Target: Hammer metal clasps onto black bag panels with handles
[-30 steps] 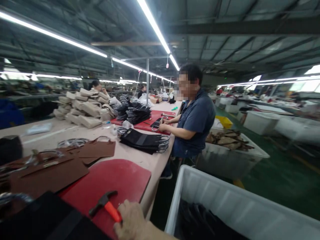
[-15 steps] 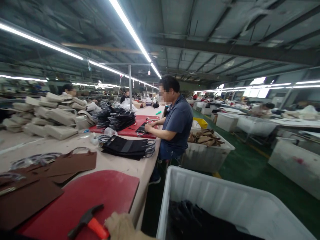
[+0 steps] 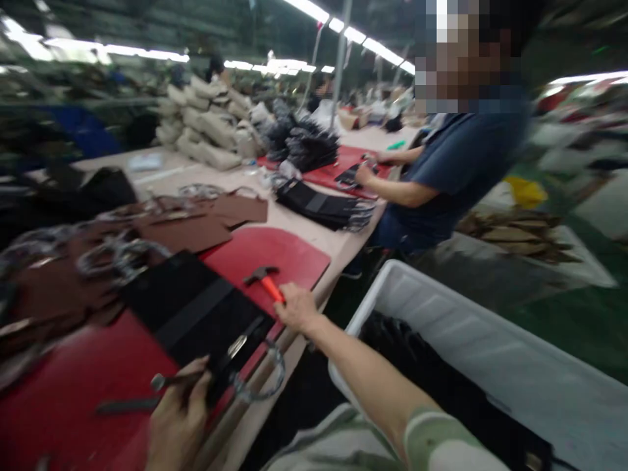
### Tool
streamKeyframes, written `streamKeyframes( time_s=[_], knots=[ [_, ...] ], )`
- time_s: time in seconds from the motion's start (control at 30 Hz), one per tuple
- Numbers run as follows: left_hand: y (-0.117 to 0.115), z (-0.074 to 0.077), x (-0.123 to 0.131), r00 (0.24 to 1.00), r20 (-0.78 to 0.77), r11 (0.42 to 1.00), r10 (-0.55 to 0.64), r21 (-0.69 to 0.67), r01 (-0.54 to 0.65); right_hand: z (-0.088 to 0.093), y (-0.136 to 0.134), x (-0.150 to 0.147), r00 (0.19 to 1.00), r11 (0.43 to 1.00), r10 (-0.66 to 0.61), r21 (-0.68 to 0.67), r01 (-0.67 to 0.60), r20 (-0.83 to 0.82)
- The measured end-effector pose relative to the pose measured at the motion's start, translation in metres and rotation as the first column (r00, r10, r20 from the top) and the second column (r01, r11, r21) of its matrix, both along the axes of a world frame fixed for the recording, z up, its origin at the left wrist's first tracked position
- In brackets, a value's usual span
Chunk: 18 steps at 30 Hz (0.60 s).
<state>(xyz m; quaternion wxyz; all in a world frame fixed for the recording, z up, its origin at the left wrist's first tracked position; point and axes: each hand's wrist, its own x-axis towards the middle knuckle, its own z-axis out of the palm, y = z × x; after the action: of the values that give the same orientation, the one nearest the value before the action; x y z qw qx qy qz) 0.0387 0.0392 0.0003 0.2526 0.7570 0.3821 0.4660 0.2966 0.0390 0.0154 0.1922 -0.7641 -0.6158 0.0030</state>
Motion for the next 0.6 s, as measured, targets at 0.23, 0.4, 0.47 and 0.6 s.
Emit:
streamKeyframes(
  time_s=[0.23, 0.4, 0.47, 0.6],
  knots=[
    [-0.005, -0.015, -0.029, 0.987, -0.046, 0.976, 0.154, -0.146, -0.160, -0.026, 0.019, 0.008, 0.993, 0.999, 0.032, -0.016, -0.034, -0.115],
    [-0.007, -0.006, -0.024, 0.986, -0.065, 0.978, 0.154, -0.133, -0.161, -0.024, 0.017, 0.009, 0.999, 0.999, 0.009, 0.039, -0.008, -0.032],
    [-0.009, -0.006, -0.023, 0.982, -0.090, 0.978, 0.167, -0.113, -0.177, -0.025, 0.017, 0.010, 0.999, 0.998, 0.017, 0.057, -0.016, -0.029],
    [-0.011, -0.011, -0.020, 0.964, -0.154, 0.974, 0.216, -0.035, -0.224, -0.027, 0.017, 0.012, 0.998, 0.996, 0.039, 0.078, -0.036, -0.045]
  ],
)
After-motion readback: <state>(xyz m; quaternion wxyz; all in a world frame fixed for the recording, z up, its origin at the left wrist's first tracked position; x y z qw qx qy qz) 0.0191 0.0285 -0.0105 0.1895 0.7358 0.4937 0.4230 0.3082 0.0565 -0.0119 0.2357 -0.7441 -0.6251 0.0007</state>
